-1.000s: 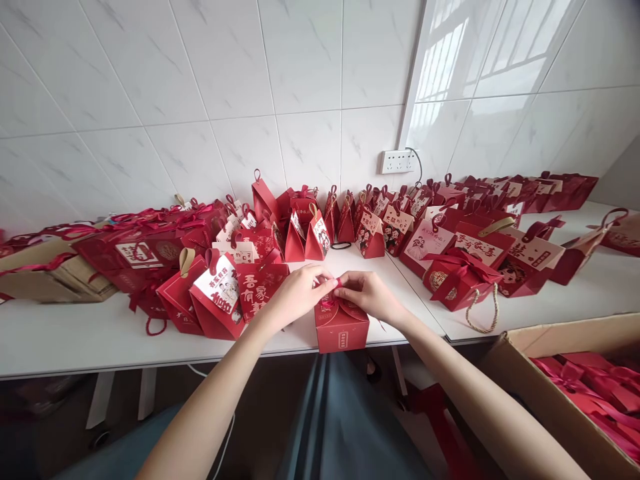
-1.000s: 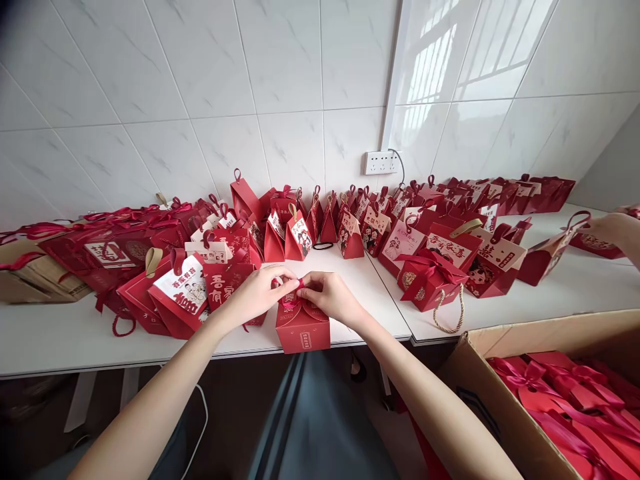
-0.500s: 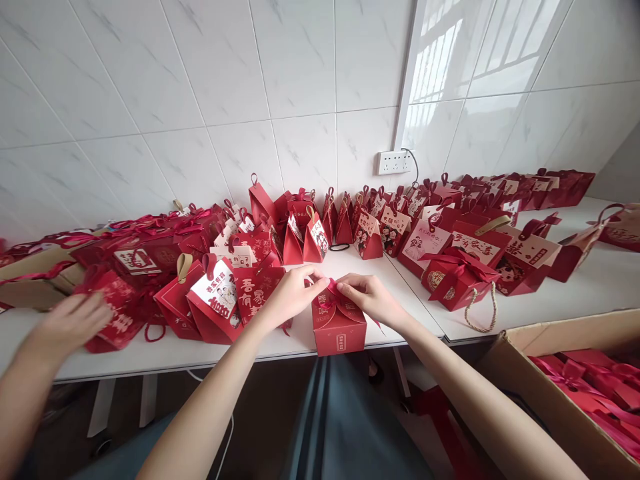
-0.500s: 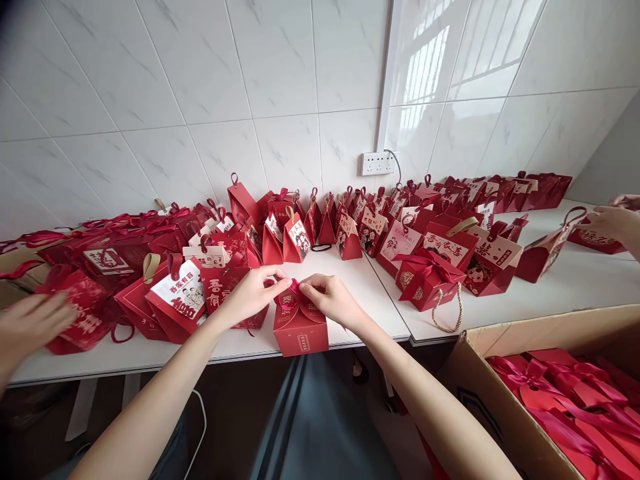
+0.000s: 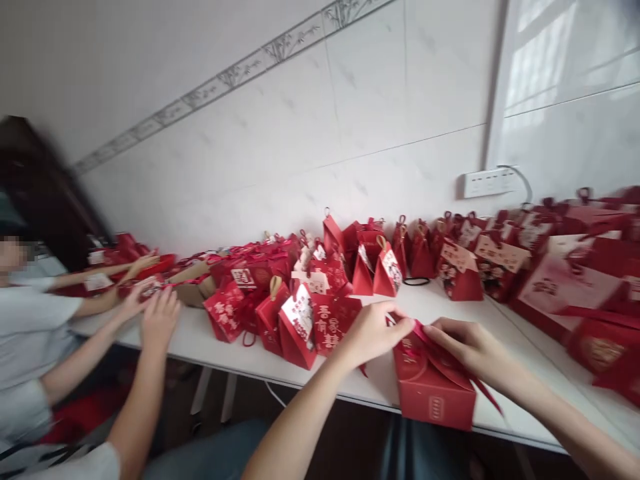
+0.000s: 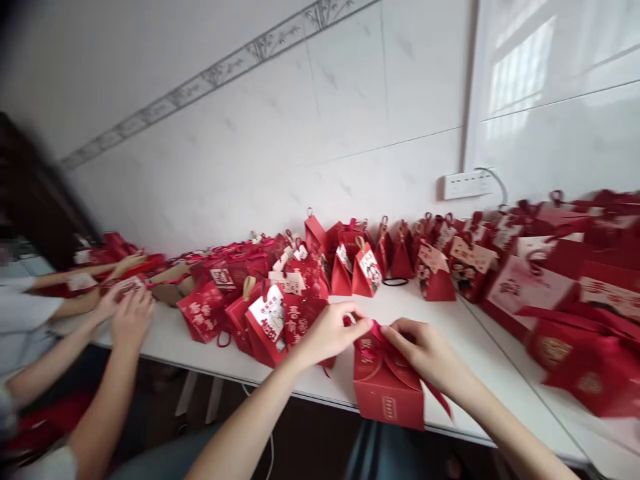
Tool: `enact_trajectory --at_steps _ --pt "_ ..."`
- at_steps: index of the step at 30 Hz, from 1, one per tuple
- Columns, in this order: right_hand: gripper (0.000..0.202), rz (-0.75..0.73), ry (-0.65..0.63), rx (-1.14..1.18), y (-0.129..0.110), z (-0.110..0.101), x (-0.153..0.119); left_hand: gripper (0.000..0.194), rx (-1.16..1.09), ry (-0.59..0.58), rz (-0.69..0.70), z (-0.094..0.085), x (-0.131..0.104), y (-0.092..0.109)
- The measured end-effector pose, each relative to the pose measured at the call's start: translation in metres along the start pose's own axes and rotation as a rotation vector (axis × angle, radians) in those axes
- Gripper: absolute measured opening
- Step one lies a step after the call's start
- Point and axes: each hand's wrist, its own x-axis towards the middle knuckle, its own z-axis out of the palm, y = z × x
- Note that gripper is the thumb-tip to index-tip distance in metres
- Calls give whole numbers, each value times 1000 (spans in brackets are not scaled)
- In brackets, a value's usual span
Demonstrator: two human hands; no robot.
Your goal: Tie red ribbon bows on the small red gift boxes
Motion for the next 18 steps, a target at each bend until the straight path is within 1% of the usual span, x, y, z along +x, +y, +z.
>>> enact_trajectory --at_steps 3,5,8,10,12,15,18 --pt "55 48 -65 -10 11 1 5 20 24 16 -33 1 -4 -1" --pt "54 69 -108 -1 20 2 9 21 19 8 -29 2 -7 -1" --pt "50 24 -103 11 27 1 13 22 31 0 18 2 -9 1" --pt "47 -48 -64 25 23 -2 10 19 65 17 58 1 -10 4" --pt "42 -106 -35 43 14 -6 5 18 94 39 89 1 -8 7" --pt "34 -81 -16 45 2 -8 0 16 40 24 105 0 -1 5" --pt "28 -65 9 53 -1 -9 -1 15 11 8 70 1 6 2"
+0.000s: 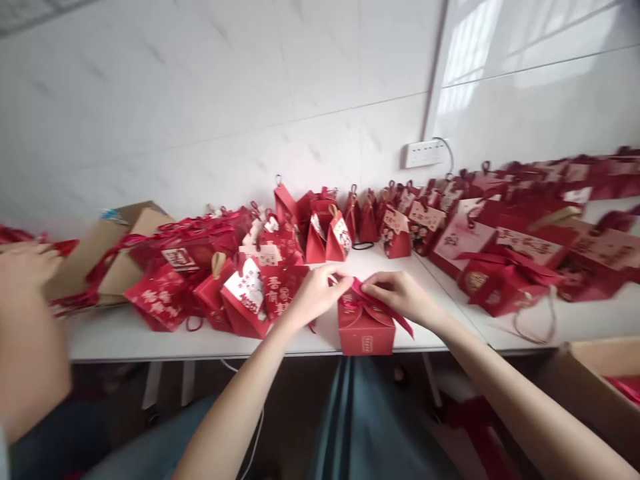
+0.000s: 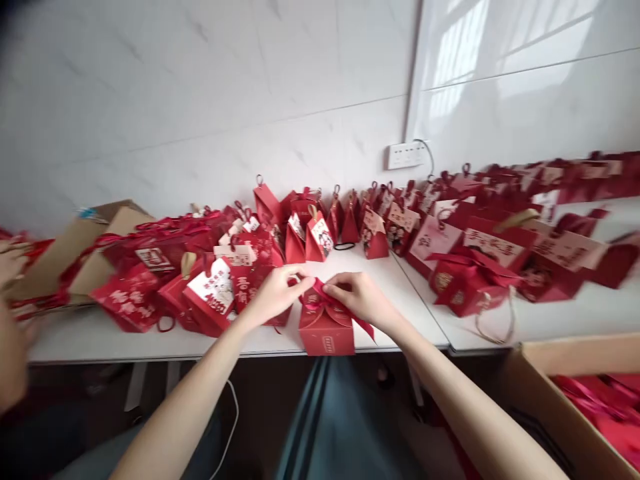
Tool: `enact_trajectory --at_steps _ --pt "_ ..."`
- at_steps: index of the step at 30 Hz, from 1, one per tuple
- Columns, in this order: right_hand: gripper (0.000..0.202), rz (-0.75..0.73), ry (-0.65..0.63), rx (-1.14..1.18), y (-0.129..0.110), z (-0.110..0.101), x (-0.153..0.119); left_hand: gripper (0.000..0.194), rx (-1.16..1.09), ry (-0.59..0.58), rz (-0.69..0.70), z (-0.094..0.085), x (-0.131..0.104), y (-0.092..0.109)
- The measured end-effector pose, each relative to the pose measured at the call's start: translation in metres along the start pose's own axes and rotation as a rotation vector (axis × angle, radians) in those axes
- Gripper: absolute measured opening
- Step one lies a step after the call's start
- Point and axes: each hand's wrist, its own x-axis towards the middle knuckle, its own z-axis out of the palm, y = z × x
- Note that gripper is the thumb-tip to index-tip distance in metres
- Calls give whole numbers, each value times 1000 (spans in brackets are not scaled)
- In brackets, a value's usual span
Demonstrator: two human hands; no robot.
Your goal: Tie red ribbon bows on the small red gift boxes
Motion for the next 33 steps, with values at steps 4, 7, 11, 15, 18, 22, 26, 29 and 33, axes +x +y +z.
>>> enact_trajectory --at_steps 4,7,11,15,18,22,26,29,33 --pt "23 12 -5 -16 1 -1 -1 18 30 -31 -33 -2 2 4" --pt "25 23 -21 -28 -1 0 -1 19 51 -42 -39 -4 2 7" --pt "19 -1 33 -88 -2 4 -1 19 54 -52 -31 -3 3 7" --pt "14 2 90 -117 -1 8 -2 20 73 -71 -48 -7 4 7" --pt "11 10 75 -69 0 12 -3 19 118 -114 -55 -16 4 10" --pt "8 -22 105 -58 -1 15 -4 23 259 -262 -79 -32 0 17" --pt "9 -10 120 -88 -3 18 -4 20 445 -374 -71 -42 -6 23" --pt "10 10 125 -108 -5 19 -4 16 501 -350 -33 -43 -6 29" --pt "12 -10 136 -136 -3 22 -4 24 444 -372 16 -38 1 35"
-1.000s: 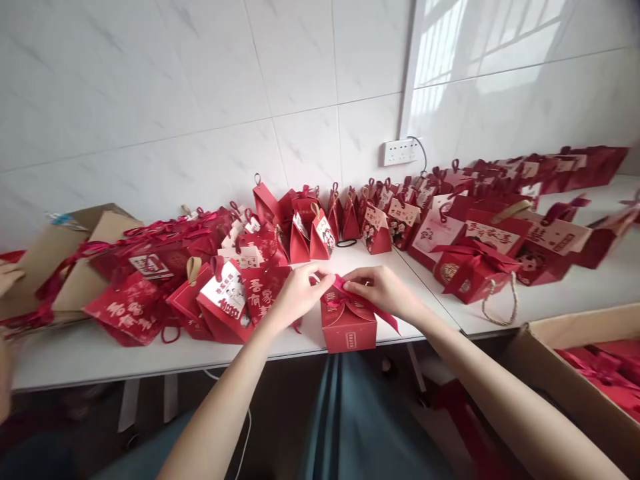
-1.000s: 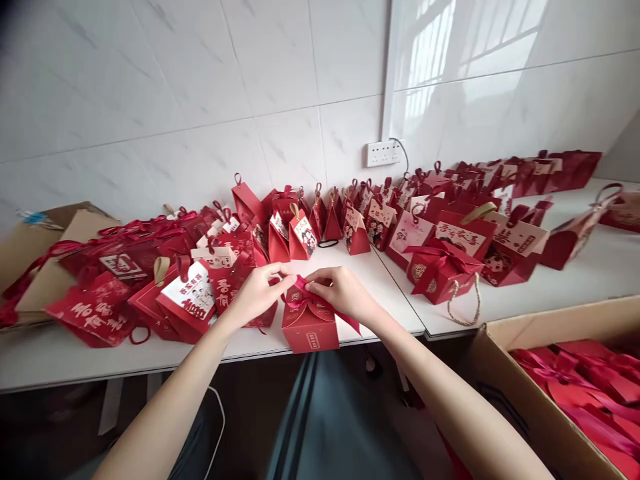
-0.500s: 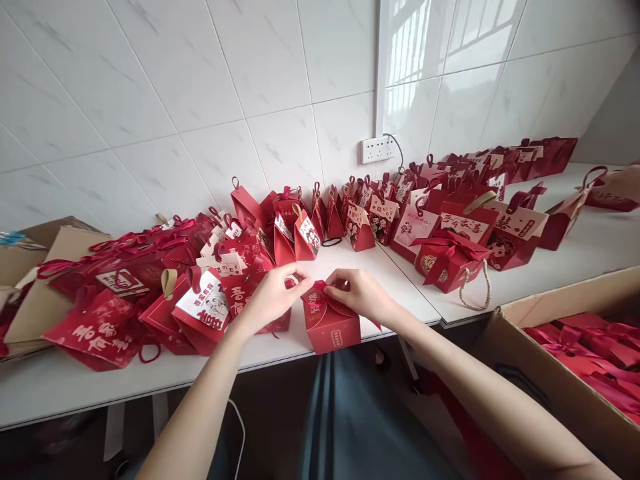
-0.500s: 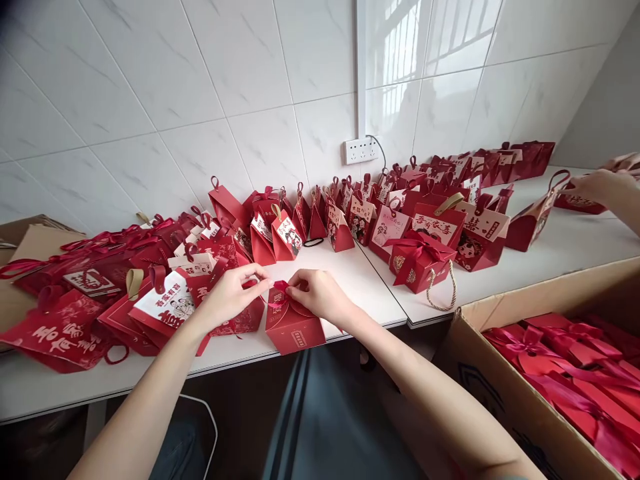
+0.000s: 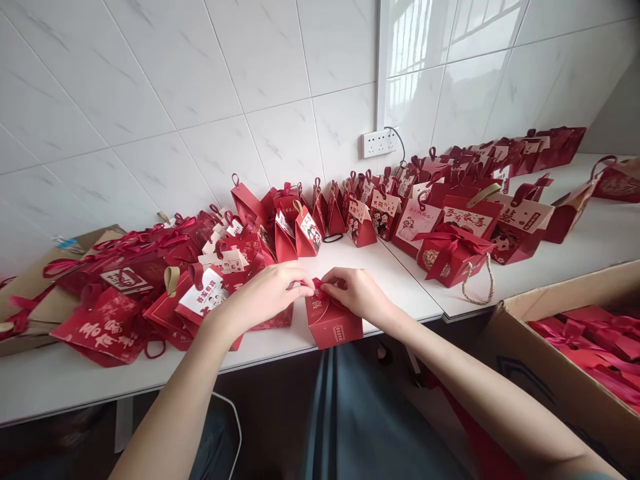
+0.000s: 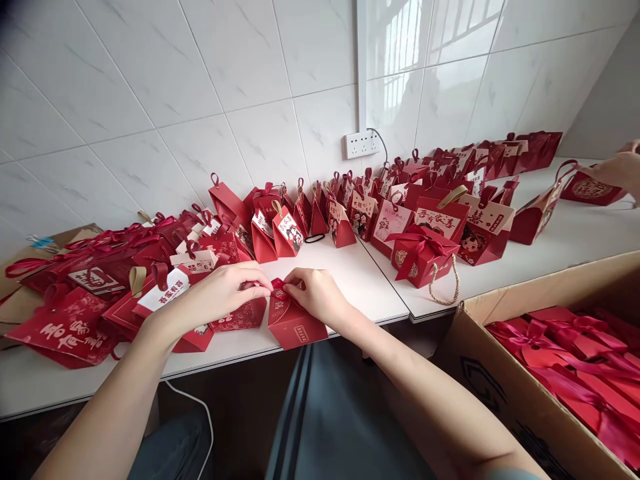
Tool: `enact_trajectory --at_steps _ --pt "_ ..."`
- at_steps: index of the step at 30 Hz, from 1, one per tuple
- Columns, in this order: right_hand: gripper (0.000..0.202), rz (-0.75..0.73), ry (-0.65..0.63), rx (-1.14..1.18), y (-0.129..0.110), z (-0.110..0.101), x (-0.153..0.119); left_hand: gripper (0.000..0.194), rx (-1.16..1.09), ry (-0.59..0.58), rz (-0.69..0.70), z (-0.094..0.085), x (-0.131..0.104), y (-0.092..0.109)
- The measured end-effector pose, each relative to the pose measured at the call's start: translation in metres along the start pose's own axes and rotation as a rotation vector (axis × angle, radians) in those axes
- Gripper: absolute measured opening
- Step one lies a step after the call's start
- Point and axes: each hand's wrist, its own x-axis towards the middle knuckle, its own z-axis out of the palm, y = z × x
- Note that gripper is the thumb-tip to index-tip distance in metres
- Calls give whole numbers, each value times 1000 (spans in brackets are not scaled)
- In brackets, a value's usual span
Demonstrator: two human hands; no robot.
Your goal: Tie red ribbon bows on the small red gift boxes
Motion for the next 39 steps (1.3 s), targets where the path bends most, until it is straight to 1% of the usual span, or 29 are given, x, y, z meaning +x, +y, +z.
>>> enact_trajectory --at_steps 4,7,11,16,20,22,24,27,31,33,36,39 --pt "14 -41 15 -41 3 3 0 28 -55 2 75 2 13 2" --pt "16 -53 8 -65 3 3 0 23 -117 30 65 5 23 -2" --pt "17 -72 -11 -77 4 3 -1 20 -227 112 -9 14 35 -14" --pt "15 -84 -1 -27 7 5 -1 21 -388 156 -1 34 43 -34" --pt "14 -77 18 11 9 5 -2 19 -415 197 -38 47 36 -41" --pt "13 -63 30 32 8 5 -2 16 -377 205 -45 51 30 -40" --pt "13 -37 43 57 6 4 -2 14 -339 239 -41 54 23 -38" --pt "12 2 56 85 4 4 -3 10 -294 344 -21 60 16 -34" --pt "10 20 60 85 1 3 -3 5 -262 540 3 73 13 -34" --pt "9 23 60 79 0 2 -3 6 -265 596 11 80 13 -34" --pt "9 41 67 82 -1 1 -2 8 -306 573 -12 86 12 -33" --pt "9 55 76 76 0 0 -2 12 -351 534 -42 88 9 -29"
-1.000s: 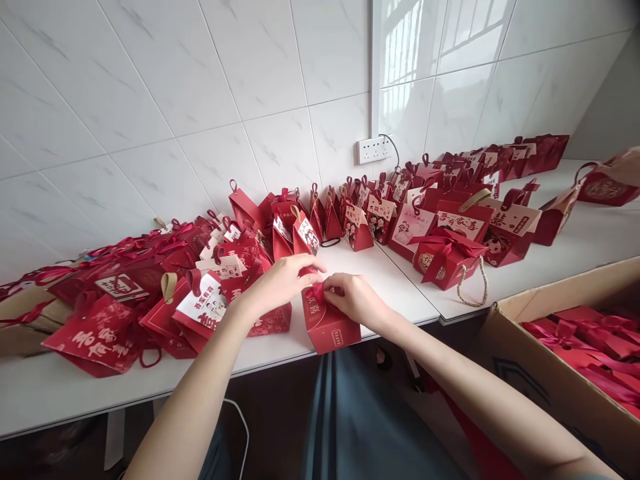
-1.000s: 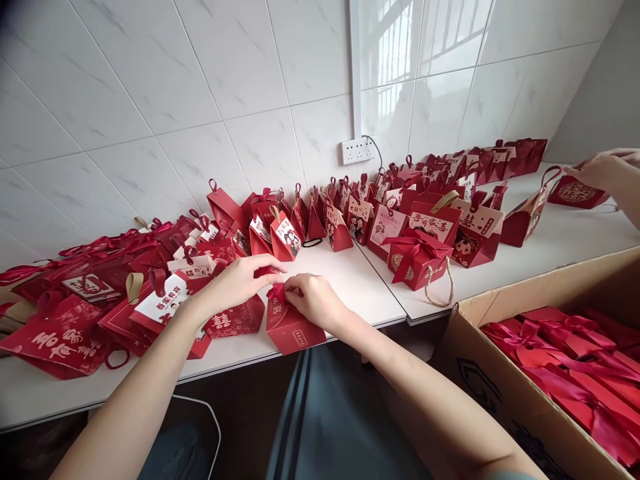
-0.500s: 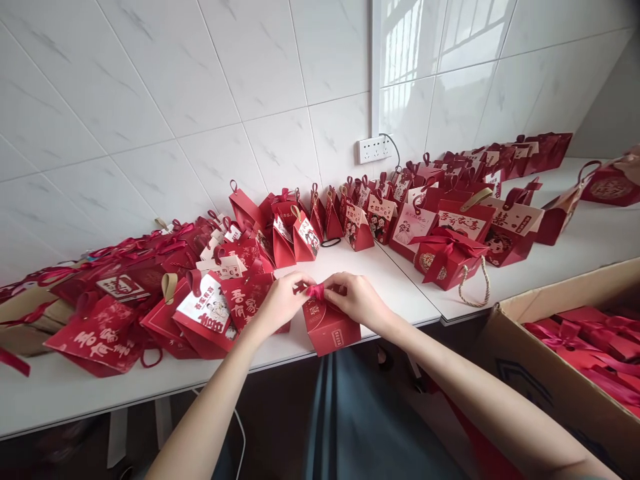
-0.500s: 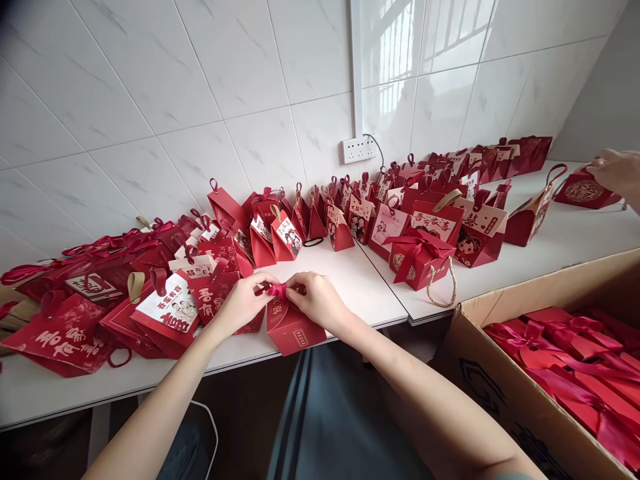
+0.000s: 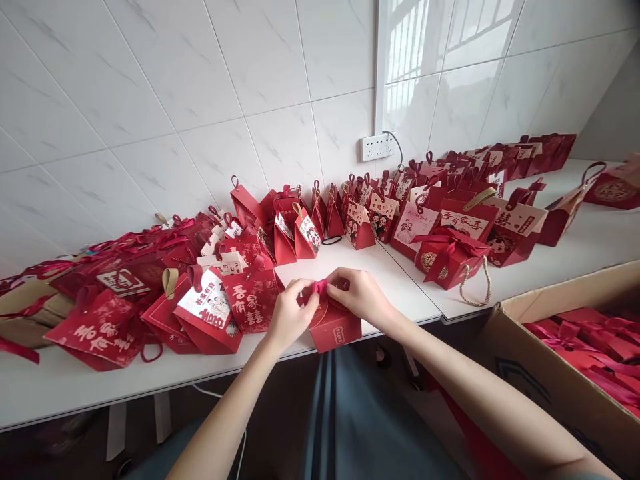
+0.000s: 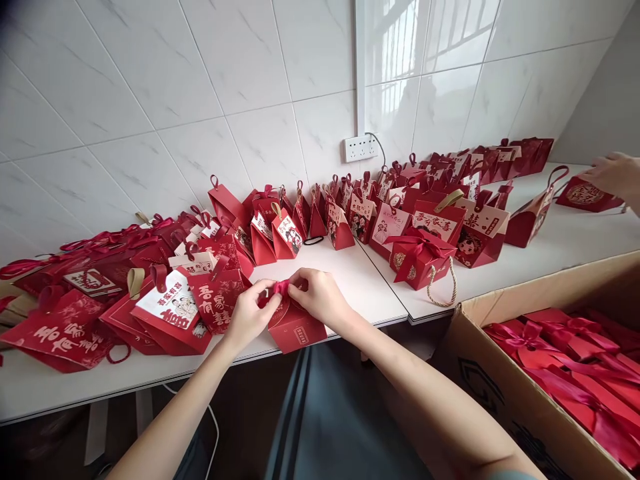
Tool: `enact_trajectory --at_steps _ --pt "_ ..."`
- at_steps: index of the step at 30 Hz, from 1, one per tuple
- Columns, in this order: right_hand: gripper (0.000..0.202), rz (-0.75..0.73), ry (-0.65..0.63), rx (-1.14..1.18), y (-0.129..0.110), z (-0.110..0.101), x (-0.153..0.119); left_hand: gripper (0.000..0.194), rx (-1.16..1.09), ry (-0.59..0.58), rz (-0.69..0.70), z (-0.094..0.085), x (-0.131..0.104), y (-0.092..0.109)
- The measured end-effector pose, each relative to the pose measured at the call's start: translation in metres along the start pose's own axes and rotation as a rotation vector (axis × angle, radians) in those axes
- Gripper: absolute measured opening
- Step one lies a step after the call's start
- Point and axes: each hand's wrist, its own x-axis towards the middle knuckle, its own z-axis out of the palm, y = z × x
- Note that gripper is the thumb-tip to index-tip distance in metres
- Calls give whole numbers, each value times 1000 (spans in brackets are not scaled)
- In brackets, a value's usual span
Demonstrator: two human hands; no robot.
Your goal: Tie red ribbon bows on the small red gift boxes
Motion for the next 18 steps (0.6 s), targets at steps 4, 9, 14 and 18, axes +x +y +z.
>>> enact_trajectory --at_steps 4,9,14,18 --pt "8 2 -8 -10 1 0 0 23 -59 1 -45 3 -3 5" --pt "9 -9 -22 -43 3 0 1 22 -134 67 -121 9 -3 4" --pt "11 -49 -58 -56 3 -4 4 24 -395 31 -198 13 -1 1" --pt "11 -80 -64 -105 3 -5 5 24 -614 10 -277 15 0 0"
